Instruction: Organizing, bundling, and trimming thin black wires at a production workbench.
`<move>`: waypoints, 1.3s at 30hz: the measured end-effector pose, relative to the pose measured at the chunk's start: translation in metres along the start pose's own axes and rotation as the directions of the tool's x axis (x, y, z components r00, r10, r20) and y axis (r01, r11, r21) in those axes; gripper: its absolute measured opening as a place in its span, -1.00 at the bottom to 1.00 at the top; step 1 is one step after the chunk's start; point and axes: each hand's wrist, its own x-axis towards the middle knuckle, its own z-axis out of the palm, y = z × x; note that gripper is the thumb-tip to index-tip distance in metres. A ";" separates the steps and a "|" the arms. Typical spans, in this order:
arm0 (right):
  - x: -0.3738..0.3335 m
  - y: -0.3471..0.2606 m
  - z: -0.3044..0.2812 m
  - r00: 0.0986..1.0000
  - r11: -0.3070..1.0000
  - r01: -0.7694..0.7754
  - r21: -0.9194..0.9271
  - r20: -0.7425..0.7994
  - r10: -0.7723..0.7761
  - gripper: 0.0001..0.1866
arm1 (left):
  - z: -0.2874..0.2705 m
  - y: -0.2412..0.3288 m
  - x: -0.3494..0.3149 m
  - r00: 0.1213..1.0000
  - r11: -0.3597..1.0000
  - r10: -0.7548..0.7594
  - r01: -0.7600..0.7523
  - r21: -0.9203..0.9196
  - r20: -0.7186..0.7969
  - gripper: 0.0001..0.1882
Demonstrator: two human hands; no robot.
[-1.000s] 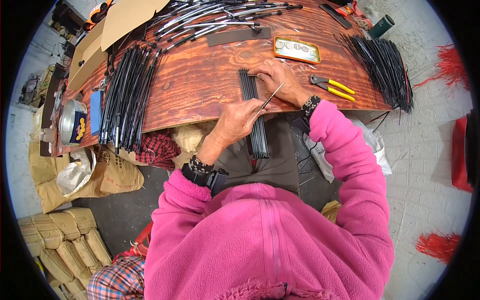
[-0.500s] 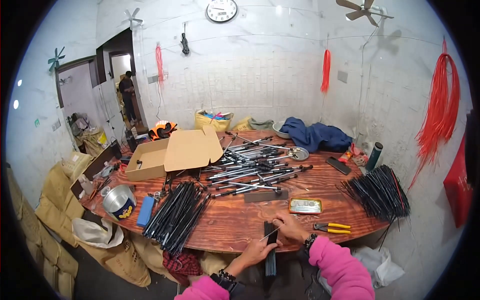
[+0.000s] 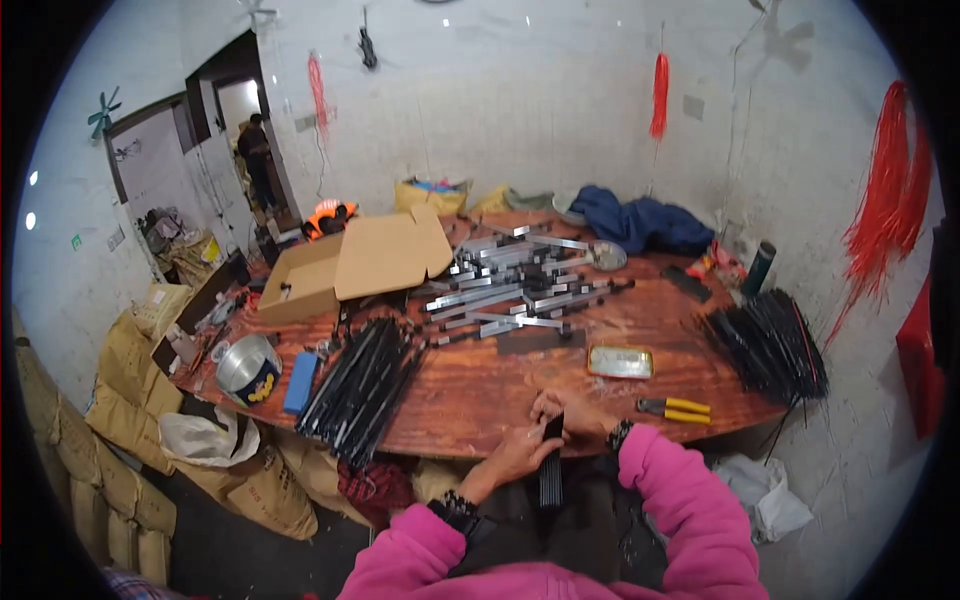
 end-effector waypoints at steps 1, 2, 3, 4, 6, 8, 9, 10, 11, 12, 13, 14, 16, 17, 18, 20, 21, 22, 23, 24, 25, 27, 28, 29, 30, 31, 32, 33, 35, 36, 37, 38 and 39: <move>0.004 0.003 0.000 1.000 1.000 0.008 0.017 -0.005 -0.008 -0.88 | 0.002 -0.005 -0.002 1.000 0.999 0.009 -0.009 0.046 -0.011 -0.74; 0.001 -0.006 0.003 0.999 0.998 0.044 -0.055 0.018 -0.043 -0.90 | 0.005 -0.011 -0.005 1.000 0.996 -0.001 0.004 0.089 -0.032 -0.73; -0.001 -0.015 0.003 0.996 0.990 0.080 -0.119 0.038 -0.076 -0.89 | 0.004 -0.010 -0.003 0.999 0.992 -0.009 0.014 0.127 -0.042 -0.71; 0.003 -0.010 0.000 0.976 0.960 0.216 -0.178 0.075 -0.205 -0.86 | 0.003 -0.010 -0.002 0.998 0.992 -0.005 0.014 0.128 -0.064 -0.71; 0.000 -0.011 -0.003 0.942 0.928 0.335 -0.166 0.096 -0.323 -0.84 | 0.003 -0.004 0.005 0.997 0.991 -0.026 0.036 0.126 -0.079 -0.74; 0.005 -0.017 -0.002 0.969 0.970 0.237 -0.046 0.079 -0.233 -0.86 | -0.005 0.006 0.012 0.993 1.000 0.017 -0.015 0.021 -0.114 -0.77; 0.010 -0.013 -0.006 0.987 0.989 0.148 0.003 0.071 -0.148 -0.87 | -0.006 0.000 0.012 0.996 0.999 -0.019 0.021 0.025 -0.089 -0.77; 0.011 -0.015 -0.006 0.996 0.999 0.041 0.003 0.084 -0.041 -0.90 | -0.005 -0.008 0.007 0.996 0.997 -0.065 0.067 0.030 -0.069 -0.78; 0.013 -0.019 -0.009 0.993 0.998 -0.056 -0.004 0.100 0.056 -0.92 | -0.007 -0.011 0.011 0.996 0.999 -0.028 0.029 0.014 -0.087 -0.79; 0.014 -0.020 -0.012 0.996 0.997 -0.077 0.011 0.054 0.076 -0.90 | -0.006 -0.007 0.015 0.994 1.000 0.024 -0.024 -0.002 -0.108 -0.80; 0.016 -0.020 -0.016 0.996 0.996 -0.084 0.018 0.012 0.084 -0.87 | -0.003 -0.003 0.014 0.995 1.000 0.006 -0.009 -0.025 -0.095 -0.80; 0.011 -0.019 -0.020 0.994 0.994 -0.106 0.030 0.005 0.106 -0.87 | 0.000 0.000 0.013 0.994 0.999 -0.006 0.000 -0.054 -0.106 -0.80; 0.009 -0.023 -0.029 0.986 0.985 -0.004 -0.175 -0.167 -0.026 -0.83 | 0.001 0.000 0.013 0.989 0.996 -0.020 0.006 -0.091 -0.146 -0.79; 0.008 -0.023 -0.033 0.966 0.958 0.036 -0.284 -0.235 -0.105 -0.80 | 0.001 -0.004 0.010 0.989 0.995 -0.028 0.014 -0.096 -0.148 -0.79; 0.006 -0.019 -0.039 0.967 0.959 0.026 -0.283 -0.236 -0.096 -0.80 | 0.003 -0.009 0.007 0.993 0.999 -0.036 0.032 -0.041 -0.112 -0.80; 0.000 -0.010 -0.055 0.917 0.781 0.058 -0.622 -0.276 -0.288 -0.81 | 0.006 -0.018 0.002 0.998 0.996 -0.055 0.058 0.071 -0.044 -0.80; 0.000 -0.010 -0.057 0.885 0.645 0.057 -0.762 -0.260 -0.385 -0.81 | 0.005 -0.018 0.003 0.997 0.996 -0.061 0.064 0.067 -0.047 -0.80; 0.000 -0.010 -0.056 0.889 0.645 0.055 -0.762 -0.257 -0.380 -0.81 | 0.004 -0.017 0.003 0.997 0.997 -0.064 0.066 0.043 -0.050 -0.81; -0.001 -0.008 -0.054 0.868 0.591 0.050 -0.805 -0.258 -0.425 -0.82 | 0.003 -0.015 0.002 0.996 0.998 -0.067 0.068 0.018 -0.052 -0.81; -0.003 -0.006 -0.052 0.845 0.535 0.043 -0.844 -0.255 -0.470 -0.83 | 0.002 -0.014 0.003 0.996 0.998 -0.070 0.070 -0.006 -0.055 -0.81; -0.003 -0.005 -0.050 0.822 0.477 0.034 -0.878 -0.247 -0.513 -0.84 | 0.001 -0.012 0.003 0.995 0.997 -0.077 0.076 -0.010 -0.060 -0.81; 0.000 -0.002 -0.051 0.817 0.449 0.024 -0.893 -0.242 -0.524 -0.85 | 0.000 -0.009 0.007 0.995 0.996 -0.064 0.058 -0.069 -0.079 -0.82; 0.001 -0.001 -0.051 0.809 0.424 0.017 -0.906 -0.237 -0.538 -0.85 | 0.000 -0.007 0.009 0.994 0.994 -0.058 0.050 -0.097 -0.089 -0.82; 0.002 0.001 -0.050 0.801 0.398 0.009 -0.917 -0.231 -0.552 -0.86 | -0.001 -0.005 0.009 0.994 0.994 -0.061 0.052 -0.101 -0.091 -0.82; 0.003 0.003 -0.050 0.804 0.397 0.008 -0.918 -0.230 -0.548 -0.86 | -0.003 -0.003 0.008 0.992 0.989 -0.124 0.120 -0.090 -0.033 -0.84; 0.004 0.002 -0.048 0.800 0.387 0.017 -0.922 -0.220 -0.558 -0.86 | -0.006 -0.001 0.007 0.982 0.980 -0.186 0.188 -0.072 0.025 -0.84; 0.004 0.003 -0.047 0.796 0.378 0.026 -0.926 -0.210 -0.568 -0.86 | -0.007 -0.001 0.006 0.965 0.966 -0.248 0.253 -0.052 0.082 -0.83; 0.004 0.003 -0.046 0.791 0.368 0.034 -0.929 -0.200 -0.578 -0.85 | -0.006 -0.001 0.005 0.964 0.965 -0.252 0.256 -0.054 0.082 -0.83; 0.005 0.006 -0.045 0.780 0.365 0.037 -0.930 -0.202 -0.592 -0.85 | -0.004 -0.002 0.003 0.966 0.964 -0.251 0.255 -0.076 0.061 -0.84; 0.005 0.007 -0.044 0.766 0.362 0.041 -0.931 -0.204 -0.610 -0.84 | -0.004 -0.001 0.002 0.967 0.963 -0.252 0.255 -0.086 0.051 -0.85; 0.006 0.007 -0.042 0.752 0.360 0.044 -0.932 -0.206 -0.626 -0.83 | -0.003 -0.002 0.003 0.965 0.962 -0.256 0.260 -0.087 0.052 -0.85; 0.006 0.007 -0.042 0.755 0.363 0.044 -0.931 -0.207 -0.622 -0.83 | -0.002 -0.003 0.004 0.982 0.979 -0.188 0.185 -0.089 -0.023 -0.85; 0.005 0.007 -0.044 0.736 0.364 0.056 -0.930 -0.208 -0.644 -0.82 | -0.001 -0.005 0.007 0.988 0.990 -0.119 0.111 -0.085 -0.096 -0.84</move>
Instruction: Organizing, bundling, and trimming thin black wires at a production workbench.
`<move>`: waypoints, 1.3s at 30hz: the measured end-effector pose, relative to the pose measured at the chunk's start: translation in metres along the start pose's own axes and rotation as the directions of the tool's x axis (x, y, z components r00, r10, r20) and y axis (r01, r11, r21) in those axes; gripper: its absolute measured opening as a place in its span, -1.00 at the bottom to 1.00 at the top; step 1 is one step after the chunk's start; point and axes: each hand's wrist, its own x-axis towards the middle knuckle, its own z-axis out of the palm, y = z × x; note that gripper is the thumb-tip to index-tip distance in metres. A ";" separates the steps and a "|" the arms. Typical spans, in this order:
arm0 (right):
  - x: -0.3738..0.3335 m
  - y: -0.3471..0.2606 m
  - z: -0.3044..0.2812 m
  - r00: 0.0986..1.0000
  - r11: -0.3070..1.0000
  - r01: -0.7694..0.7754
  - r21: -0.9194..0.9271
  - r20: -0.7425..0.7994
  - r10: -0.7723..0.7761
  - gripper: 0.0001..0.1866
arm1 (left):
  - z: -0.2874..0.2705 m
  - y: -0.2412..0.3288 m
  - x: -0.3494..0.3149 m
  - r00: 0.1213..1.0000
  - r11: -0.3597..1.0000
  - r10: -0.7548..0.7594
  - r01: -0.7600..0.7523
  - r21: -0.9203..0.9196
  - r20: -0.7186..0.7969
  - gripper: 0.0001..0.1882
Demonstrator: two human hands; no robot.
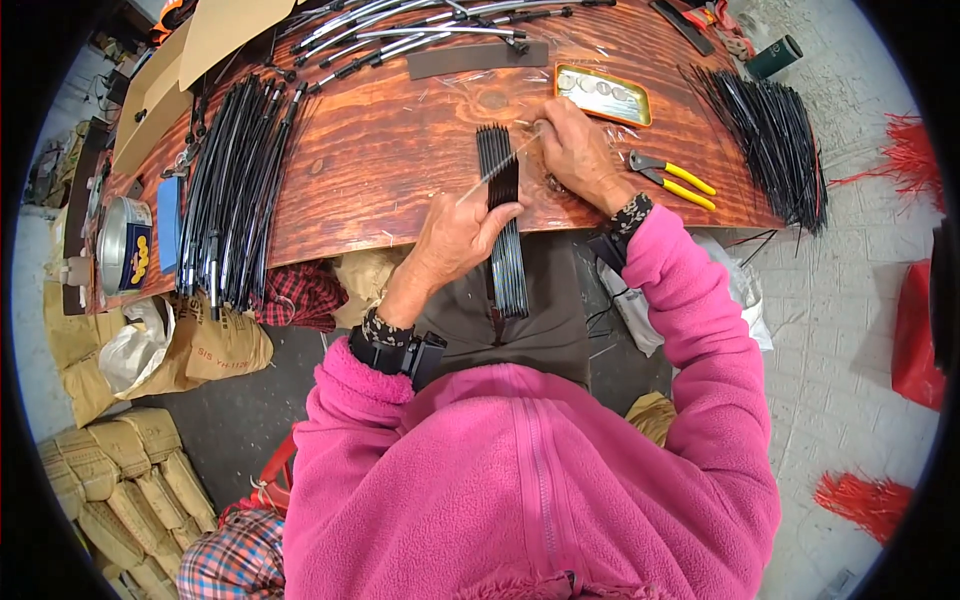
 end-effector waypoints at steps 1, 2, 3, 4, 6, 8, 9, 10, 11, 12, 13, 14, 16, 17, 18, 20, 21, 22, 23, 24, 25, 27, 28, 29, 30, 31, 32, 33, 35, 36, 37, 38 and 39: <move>0.001 0.002 -0.002 1.000 1.000 0.007 0.009 -0.029 -0.007 -0.82 | 0.001 -0.003 0.003 0.995 0.997 0.075 -0.075 0.002 -0.067 -0.82; -0.004 0.000 -0.002 0.999 1.000 0.000 0.024 -0.045 0.001 -0.81 | 0.003 -0.009 0.003 0.997 0.999 0.051 -0.052 -0.008 -0.057 -0.82; -0.007 0.000 -0.004 0.999 0.999 -0.019 0.033 -0.026 0.020 -0.81 | 0.004 -0.019 0.006 0.999 1.000 0.025 -0.024 0.016 -0.036 -0.82; -0.009 -0.006 -0.010 0.991 0.983 -0.127 0.132 0.044 0.123 -0.81 | 0.005 -0.024 0.004 1.000 0.999 -0.003 0.004 0.040 -0.016 -0.82; -0.009 -0.008 -0.019 0.939 0.896 -0.336 0.291 0.182 0.293 -0.81 | 0.004 -0.021 -0.003 1.000 0.998 -0.027 0.027 0.059 0.009 -0.82; -0.011 -0.001 -0.022 0.941 0.903 -0.327 0.279 0.184 0.284 -0.81 | -0.004 -0.008 0.000 0.989 0.991 -0.133 0.132 0.011 0.066 -0.84; -0.012 0.002 -0.023 0.944 0.910 -0.313 0.272 0.189 0.269 -0.80 | -0.005 -0.004 0.001 0.979 0.983 -0.182 0.183 -0.009 0.095 -0.84; -0.014 0.004 -0.024 0.948 0.917 -0.298 0.265 0.194 0.252 -0.80 | -0.003 -0.003 0.001 0.980 0.984 -0.173 0.175 -0.010 0.097 -0.84; -0.015 0.006 -0.026 0.949 0.918 -0.296 0.263 0.186 0.253 -0.80 | -0.001 -0.004 0.000 0.978 0.982 -0.183 0.186 -0.023 0.095 -0.84; -0.016 0.004 -0.026 0.953 0.930 -0.285 0.232 0.173 0.249 -0.81 | -0.001 -0.002 -0.001 0.976 0.979 -0.196 0.199 -0.033 0.090 -0.84; -0.016 0.002 -0.026 0.957 0.941 -0.273 0.201 0.160 0.244 -0.81 | -0.002 0.000 -0.001 0.974 0.976 -0.209 0.213 -0.042 0.085 -0.84; -0.016 0.001 -0.026 0.960 0.950 -0.262 0.170 0.147 0.238 -0.81 | -0.002 0.002 -0.002 0.975 0.977 -0.206 0.209 -0.037 0.083 -0.84; -0.015 -0.002 -0.025 0.971 0.961 -0.216 0.174 0.143 0.192 -0.81 | -0.003 0.008 -0.007 0.978 0.978 -0.195 0.200 -0.053 0.074 -0.85; -0.016 -0.005 -0.025 0.977 0.969 -0.178 0.172 0.145 0.154 -0.81 | -0.004 0.011 -0.010 0.978 0.978 -0.193 0.198 -0.064 0.073 -0.85; -0.016 -0.008 -0.024 0.982 0.975 -0.141 0.171 0.147 0.116 -0.81 | -0.005 0.013 -0.013 0.978 0.978 -0.194 0.199 -0.061 0.074 -0.85; -0.015 -0.014 -0.021 0.981 0.970 -0.133 0.203 0.165 0.100 -0.81 | -0.007 0.015 -0.018 0.981 0.983 -0.179 0.181 -0.028 0.081 -0.85; -0.015 -0.017 -0.020 0.980 0.965 -0.124 0.232 0.182 0.082 -0.81 | -0.007 0.015 -0.020 0.982 0.985 -0.171 0.173 -0.012 0.085 -0.85; -0.012 -0.021 -0.020 0.978 0.959 -0.114 0.261 0.200 0.061 -0.81 | -0.008 0.016 -0.019 0.981 0.985 -0.173 0.175 -0.010 0.084 -0.85; -0.008 -0.026 -0.019 0.978 0.958 -0.112 0.263 0.201 0.059 -0.81 | -0.009 0.018 -0.019 0.977 0.981 -0.190 0.192 -0.010 0.094 -0.85; -0.003 -0.035 -0.019 0.960 0.884 -0.203 0.422 0.264 0.095 -0.81 | -0.010 0.019 -0.018 0.973 0.978 -0.206 0.208 -0.009 0.107 -0.85; 0.003 -0.043 -0.018 0.936 0.775 -0.294 0.559 0.331 0.117 -0.81 | -0.011 0.019 -0.018 0.968 0.974 -0.222 0.225 -0.009 0.119 -0.85; 0.006 -0.048 -0.009 0.909 0.638 -0.382 0.669 0.397 0.127 -0.80 | -0.010 0.018 -0.018 0.970 0.976 -0.214 0.215 -0.005 0.113 -0.85; 0.005 -0.044 0.002 0.898 0.629 -0.394 0.670 0.426 0.109 -0.80 | -0.010 0.017 -0.019 0.973 0.979 -0.203 0.205 -0.003 0.108 -0.85; 0.006 -0.043 0.010 0.885 0.620 -0.406 0.671 0.457 0.085 -0.80 | -0.010 0.015 -0.020 0.976 0.980 -0.197 0.198 0.001 0.097 -0.86; 0.007 -0.041 0.015 0.871 0.612 -0.418 0.672 0.487 0.060 -0.80 | -0.009 0.013 -0.020 0.976 0.980 -0.198 0.198 0.002 0.093 -0.86; 0.006 -0.037 0.016 0.871 0.613 -0.416 0.671 0.488 0.056 -0.80 | -0.009 0.009 -0.021 0.976 0.982 -0.190 0.186 0.042 0.111 -0.86; 0.007 -0.037 0.013 0.867 0.587 -0.427 0.688 0.495 0.051 -0.80 | -0.010 0.008 -0.020 0.975 0.981 -0.184 0.174 0.082 0.129 -0.86; 0.008 -0.037 0.009 0.864 0.561 -0.439 0.702 0.502 0.047 -0.81 | -0.011 0.007 -0.020 0.973 0.980 -0.178 0.161 0.121 0.147 -0.86; 0.008 -0.038 0.008 0.859 0.535 -0.450 0.715 0.510 0.041 -0.82 | -0.014 0.007 -0.020 0.977 0.987 -0.153 0.143 0.077 0.146 -0.86; 0.009 -0.038 0.010 0.854 0.549 -0.459 0.699 0.518 0.055 -0.83 | -0.016 0.007 -0.019 0.981 0.992 -0.127 0.123 0.034 0.147 -0.86; 0.009 -0.040 0.011 0.848 0.561 -0.469 0.682 0.525 0.072 -0.84 | -0.017 0.008 -0.018 0.984 0.995 -0.099 0.102 -0.011 0.149 -0.86; 0.009 -0.042 0.011 0.843 0.573 -0.479 0.664 0.531 0.089 -0.85 | -0.018 0.008 -0.016 0.984 0.995 -0.097 0.101 -0.013 0.150 -0.86; 0.009 -0.043 0.010 0.843 0.574 -0.480 0.664 0.531 0.091 -0.85 | -0.018 0.007 -0.014 0.988 0.998 -0.067 0.068 -0.003 0.137 -0.85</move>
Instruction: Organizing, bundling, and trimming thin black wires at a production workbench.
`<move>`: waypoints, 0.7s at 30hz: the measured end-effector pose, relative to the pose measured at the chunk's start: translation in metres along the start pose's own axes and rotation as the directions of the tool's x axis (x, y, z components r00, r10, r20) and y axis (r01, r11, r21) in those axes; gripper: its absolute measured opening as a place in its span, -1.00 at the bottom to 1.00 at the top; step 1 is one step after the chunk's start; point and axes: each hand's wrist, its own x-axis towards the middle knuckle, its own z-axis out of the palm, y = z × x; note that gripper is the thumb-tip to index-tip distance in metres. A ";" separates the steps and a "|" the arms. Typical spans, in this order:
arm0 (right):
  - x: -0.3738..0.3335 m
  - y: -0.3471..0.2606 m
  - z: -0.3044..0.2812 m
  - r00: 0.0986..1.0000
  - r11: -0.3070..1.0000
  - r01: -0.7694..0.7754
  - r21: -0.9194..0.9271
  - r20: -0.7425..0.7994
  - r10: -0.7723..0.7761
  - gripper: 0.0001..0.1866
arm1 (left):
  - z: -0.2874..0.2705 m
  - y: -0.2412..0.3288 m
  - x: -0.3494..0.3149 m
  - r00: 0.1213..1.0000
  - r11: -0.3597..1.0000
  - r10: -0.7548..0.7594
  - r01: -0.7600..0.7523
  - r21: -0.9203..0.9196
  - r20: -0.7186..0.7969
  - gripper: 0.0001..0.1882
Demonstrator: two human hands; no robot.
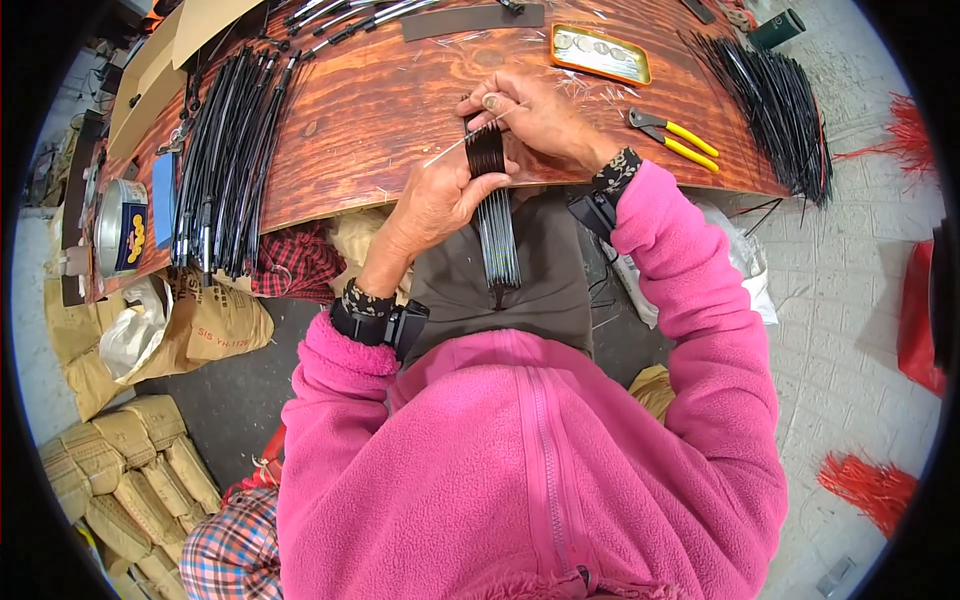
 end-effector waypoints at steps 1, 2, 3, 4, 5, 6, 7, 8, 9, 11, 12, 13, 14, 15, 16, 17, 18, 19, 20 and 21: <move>-0.001 -0.001 -0.001 1.000 0.999 0.000 -0.032 -0.002 0.000 -0.86 | -0.001 -0.001 0.002 0.999 0.999 0.031 -0.031 0.015 -0.012 -0.85; -0.001 -0.003 -0.002 1.000 0.998 0.000 -0.064 -0.003 0.000 -0.87 | -0.001 -0.001 0.002 0.998 0.998 0.062 -0.061 0.031 -0.024 -0.85; -0.002 -0.004 -0.002 1.000 0.995 0.001 -0.096 -0.005 -0.001 -0.87 | -0.002 0.000 0.003 0.998 0.998 0.063 -0.062 0.031 -0.022 -0.85; -0.002 -0.004 -0.002 1.000 0.996 0.002 -0.095 -0.006 -0.003 -0.87 | -0.002 0.000 0.003 1.000 1.000 0.012 -0.012 0.023 -0.001 -0.84; -0.002 -0.002 -0.002 1.000 0.997 -0.028 -0.066 -0.014 0.027 -0.87 | -0.003 0.000 0.003 0.999 0.999 -0.040 0.039 0.016 0.020 -0.84; -0.001 0.000 -0.002 0.998 0.998 -0.058 -0.038 -0.021 0.057 -0.86 | -0.004 0.001 0.004 0.995 0.996 -0.091 0.091 0.011 0.041 -0.83; -0.001 0.001 -0.002 0.996 0.996 -0.087 -0.009 -0.028 0.086 -0.85 | -0.004 0.002 0.004 0.995 0.996 -0.090 0.090 0.013 0.042 -0.83; 0.000 0.003 -0.002 0.996 0.996 -0.085 -0.007 -0.029 0.085 -0.85 | -0.004 0.004 0.004 0.998 0.998 -0.053 0.053 0.023 0.023 -0.82; 0.001 0.005 -0.002 0.996 0.996 -0.087 -0.001 -0.024 0.087 -0.84 | -0.004 0.006 0.004 1.000 0.999 -0.016 0.015 0.034 0.004 -0.82; 0.002 0.009 -0.002 0.996 0.996 -0.089 0.011 -0.013 0.089 -0.82 | -0.004 0.006 0.004 1.000 0.999 0.024 -0.023 0.047 -0.011 -0.81; 0.003 0.010 -0.003 0.996 0.996 -0.087 0.013 -0.016 0.087 -0.82 | -0.005 0.005 0.004 1.000 0.998 0.009 -0.009 0.058 -0.003 -0.80; 0.003 0.009 -0.003 0.996 0.995 -0.093 0.045 -0.006 0.094 -0.81 | -0.005 0.005 0.003 1.000 0.998 -0.006 0.006 0.070 0.003 -0.80; 0.003 0.008 -0.004 0.995 0.992 -0.100 0.076 0.004 0.100 -0.80 | -0.005 0.005 0.004 1.000 0.996 -0.021 0.020 0.081 0.010 -0.80; 0.003 0.007 -0.004 0.994 0.989 -0.106 0.106 0.014 0.105 -0.80 | -0.006 0.006 0.004 1.000 0.996 -0.019 0.018 0.083 0.012 -0.80; 0.003 0.007 -0.005 0.995 0.989 -0.103 0.108 0.011 0.102 -0.80 | -0.005 0.007 0.003 0.999 0.997 -0.033 0.032 0.076 0.018 -0.79; 0.001 0.007 -0.007 0.995 0.989 -0.095 0.116 -0.011 0.097 -0.79 | -0.005 0.009 0.003 0.999 0.997 -0.048 0.046 0.070 0.024 -0.79; 0.000 0.007 -0.010 0.995 0.988 -0.086 0.125 -0.036 0.091 -0.79 | -0.006 0.010 0.003 0.998 0.996 -0.060 0.058 0.064 0.033 -0.79; -0.002 0.007 -0.013 0.994 0.988 -0.077 0.134 -0.063 0.086 -0.79 | -0.006 0.011 0.003 0.998 0.996 -0.055 0.052 0.067 0.040 -0.79; -0.004 0.007 -0.018 0.994 0.988 -0.073 0.138 -0.071 0.084 -0.79 | -0.006 0.011 0.003 0.997 0.996 -0.066 0.063 0.060 0.042 -0.79; -0.006 0.006 -0.025 0.989 0.995 -0.056 -0.087 -0.139 0.043 -0.79 | -0.006 0.011 0.003 0.996 0.996 -0.077 0.074 0.053 0.045 -0.78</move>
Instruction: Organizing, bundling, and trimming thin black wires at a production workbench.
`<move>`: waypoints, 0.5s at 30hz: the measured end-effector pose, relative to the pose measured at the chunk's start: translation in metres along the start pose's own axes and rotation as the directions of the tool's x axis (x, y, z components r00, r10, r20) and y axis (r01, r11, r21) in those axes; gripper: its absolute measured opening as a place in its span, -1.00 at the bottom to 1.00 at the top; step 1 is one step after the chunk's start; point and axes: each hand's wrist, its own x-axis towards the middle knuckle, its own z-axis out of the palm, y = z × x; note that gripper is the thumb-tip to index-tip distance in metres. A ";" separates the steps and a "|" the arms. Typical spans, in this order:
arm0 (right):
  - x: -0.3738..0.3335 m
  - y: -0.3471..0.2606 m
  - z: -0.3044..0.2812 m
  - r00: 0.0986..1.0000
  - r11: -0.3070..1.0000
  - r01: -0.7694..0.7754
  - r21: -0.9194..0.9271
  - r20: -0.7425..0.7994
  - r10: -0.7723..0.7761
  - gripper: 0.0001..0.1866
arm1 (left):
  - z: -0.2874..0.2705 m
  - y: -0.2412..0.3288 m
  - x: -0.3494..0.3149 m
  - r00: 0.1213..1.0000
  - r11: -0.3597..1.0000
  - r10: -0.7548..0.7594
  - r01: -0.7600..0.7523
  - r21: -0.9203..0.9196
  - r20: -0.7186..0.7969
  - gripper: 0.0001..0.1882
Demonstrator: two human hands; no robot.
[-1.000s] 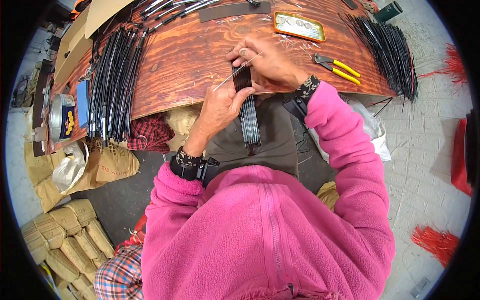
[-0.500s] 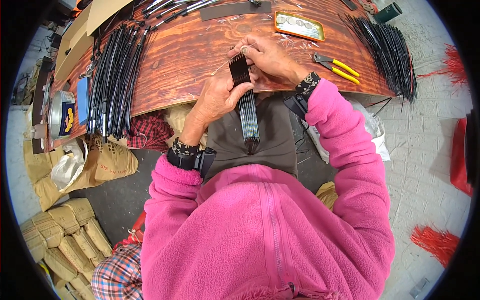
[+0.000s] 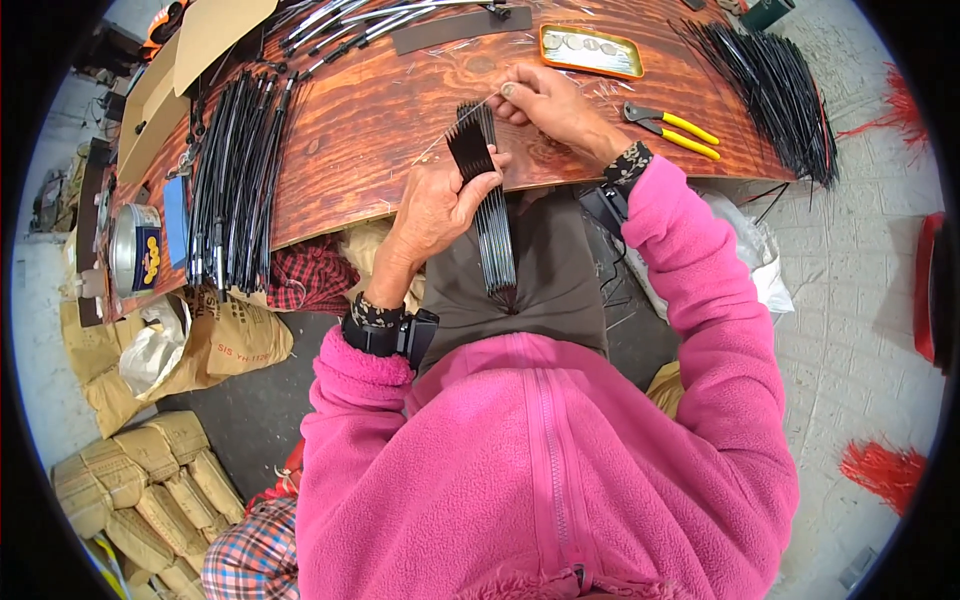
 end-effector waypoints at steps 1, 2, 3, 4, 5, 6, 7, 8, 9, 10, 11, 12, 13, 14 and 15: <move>-0.001 0.001 -0.007 0.997 0.975 0.030 -0.221 -0.064 -0.045 -0.79 | 0.001 0.000 0.000 1.000 1.000 -0.011 0.011 -0.008 0.005 -0.78; -0.004 0.002 -0.012 0.988 0.901 0.037 -0.433 -0.119 -0.098 -0.79 | 0.001 -0.001 0.000 1.000 1.000 -0.004 0.004 -0.007 0.019 -0.78; -0.006 0.007 -0.013 0.987 0.904 0.028 -0.427 -0.134 -0.094 -0.79 | 0.001 -0.002 0.000 1.000 1.000 0.030 -0.030 0.006 0.007 -0.79; -0.008 0.015 -0.012 0.960 0.846 0.114 -0.521 -0.163 -0.230 -0.81 | 0.000 -0.003 0.000 0.998 0.998 0.065 -0.065 0.018 -0.006 -0.79; -0.010 0.021 -0.010 0.916 0.768 0.186 -0.612 -0.175 -0.362 -0.83 | 0.001 -0.003 0.000 0.995 0.995 0.099 -0.098 0.031 -0.018 -0.80; -0.012 0.027 -0.010 0.857 0.672 0.243 -0.699 -0.170 -0.487 -0.85 | 0.003 -0.003 0.000 0.995 0.994 0.104 -0.104 0.029 -0.003 -0.80; -0.013 0.026 -0.008 0.857 0.677 0.237 -0.697 -0.179 -0.484 -0.85 | 0.003 -0.001 0.000 0.995 0.996 0.094 -0.093 0.005 -0.029 -0.81; -0.014 0.025 -0.005 0.848 0.657 0.236 -0.715 -0.179 -0.499 -0.86 | 0.004 0.000 -0.001 0.995 0.996 0.082 -0.083 -0.018 -0.055 -0.82; -0.016 0.022 -0.001 0.839 0.637 0.236 -0.734 -0.177 -0.515 -0.87 | 0.004 0.000 -0.001 0.994 0.997 0.068 -0.072 -0.042 -0.083 -0.84; -0.016 0.021 0.001 0.830 0.616 0.236 -0.752 -0.174 -0.530 -0.87 | 0.004 -0.001 -0.001 0.995 0.997 0.068 -0.071 -0.040 -0.077 -0.84; -0.014 0.023 0.003 0.830 0.619 0.234 -0.749 -0.178 -0.529 -0.87 | 0.004 -0.001 -0.001 0.996 0.996 0.075 -0.077 -0.041 -0.055 -0.84; -0.013 0.023 0.005 0.817 0.607 0.242 -0.757 -0.178 -0.548 -0.88 | 0.004 -0.002 -0.001 0.996 0.996 0.081 -0.083 -0.041 -0.033 -0.85; -0.011 0.024 0.007 0.804 0.594 0.250 -0.764 -0.177 -0.567 -0.88 | 0.003 -0.003 -0.001 0.996 0.995 0.088 -0.088 -0.042 -0.012 -0.85; -0.010 0.025 0.008 0.791 0.581 0.258 -0.772 -0.176 -0.586 -0.89 | 0.003 -0.004 -0.001 0.996 0.995 0.087 -0.088 -0.040 -0.009 -0.85; -0.009 0.026 0.009 0.791 0.583 0.258 -0.771 -0.178 -0.586 -0.89 | 0.003 -0.005 -0.001 0.995 0.995 0.098 -0.098 -0.031 -0.010 -0.85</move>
